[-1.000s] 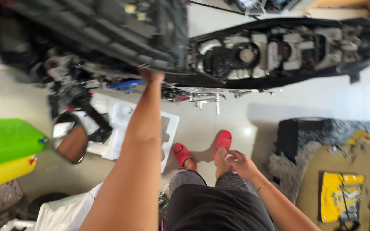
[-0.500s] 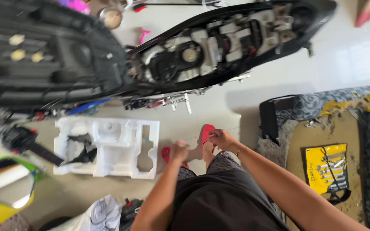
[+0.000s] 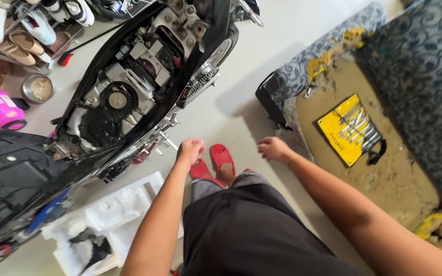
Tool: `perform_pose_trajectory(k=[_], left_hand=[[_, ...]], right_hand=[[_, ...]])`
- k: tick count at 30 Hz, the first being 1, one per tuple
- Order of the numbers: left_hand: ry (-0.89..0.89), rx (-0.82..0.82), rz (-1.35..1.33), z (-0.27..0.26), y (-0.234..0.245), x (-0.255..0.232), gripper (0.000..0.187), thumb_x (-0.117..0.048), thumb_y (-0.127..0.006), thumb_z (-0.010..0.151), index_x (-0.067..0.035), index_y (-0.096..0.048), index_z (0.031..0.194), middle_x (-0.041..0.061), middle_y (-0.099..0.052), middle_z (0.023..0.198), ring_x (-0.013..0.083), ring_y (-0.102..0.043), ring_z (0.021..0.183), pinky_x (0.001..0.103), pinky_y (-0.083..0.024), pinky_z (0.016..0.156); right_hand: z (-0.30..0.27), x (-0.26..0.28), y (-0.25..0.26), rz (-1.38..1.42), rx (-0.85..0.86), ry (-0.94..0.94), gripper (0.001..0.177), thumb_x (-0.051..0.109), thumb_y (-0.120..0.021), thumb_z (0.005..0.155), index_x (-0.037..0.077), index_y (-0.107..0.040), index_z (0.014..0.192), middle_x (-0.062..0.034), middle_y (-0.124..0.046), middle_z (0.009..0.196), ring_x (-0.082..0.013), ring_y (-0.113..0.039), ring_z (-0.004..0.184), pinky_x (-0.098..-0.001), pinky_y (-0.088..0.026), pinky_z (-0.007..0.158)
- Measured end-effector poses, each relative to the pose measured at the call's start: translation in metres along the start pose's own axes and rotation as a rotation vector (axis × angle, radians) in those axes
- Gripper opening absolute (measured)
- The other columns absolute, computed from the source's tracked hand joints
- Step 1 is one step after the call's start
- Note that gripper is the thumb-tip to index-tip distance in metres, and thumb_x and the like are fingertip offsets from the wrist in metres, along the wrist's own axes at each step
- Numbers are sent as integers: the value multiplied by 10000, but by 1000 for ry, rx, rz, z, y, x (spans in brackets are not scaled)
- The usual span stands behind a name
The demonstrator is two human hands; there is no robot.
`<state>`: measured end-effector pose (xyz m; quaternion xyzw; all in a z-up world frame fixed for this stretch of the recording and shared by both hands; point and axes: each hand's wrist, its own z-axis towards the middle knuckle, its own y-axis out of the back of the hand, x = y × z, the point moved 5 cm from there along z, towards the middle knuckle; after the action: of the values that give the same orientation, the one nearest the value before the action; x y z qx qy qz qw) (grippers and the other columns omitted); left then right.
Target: The person assembles a motorcycle by placing a black plastic cover over the engine area, securing the seat, and tightening bolts on the side panels and engine casing using a wrench.
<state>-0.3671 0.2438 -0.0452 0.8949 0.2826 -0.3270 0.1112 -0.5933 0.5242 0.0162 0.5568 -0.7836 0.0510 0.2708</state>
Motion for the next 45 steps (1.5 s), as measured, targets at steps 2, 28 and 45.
perform_pose_trajectory(k=[2, 28, 45], left_hand=[[-17, 50, 15, 1, -2, -14, 204, -240, -655, 942, -80, -668, 1069, 38, -760, 907, 131, -706, 780, 277, -534, 606], [318, -422, -355, -188, 187, 233, 188, -150, -593, 958, -73, -648, 1120, 86, -758, 923, 186, -725, 813, 352, -534, 615], [376, -785, -76, -219, 3, 341, 258, -278, -605, 834, -137, -798, 933, 173, -772, 953, 346, -739, 941, 448, -572, 866]], right_hand=[[-14, -18, 0, 91, -49, -2, 363, 207, -602, 955, -3, -661, 1245, -112, -761, 1006, -207, -720, 763, -348, -601, 627], [-25, 126, -211, -367, 383, 228, 367, 192, -647, 906, 60, -678, 1247, -70, -781, 983, -148, -741, 797, -313, -589, 638], [43, 53, -199, -970, 643, 128, 354, 191, -681, 925, 34, -729, 1239, -100, -748, 1055, -186, -697, 845, -332, -586, 649]])
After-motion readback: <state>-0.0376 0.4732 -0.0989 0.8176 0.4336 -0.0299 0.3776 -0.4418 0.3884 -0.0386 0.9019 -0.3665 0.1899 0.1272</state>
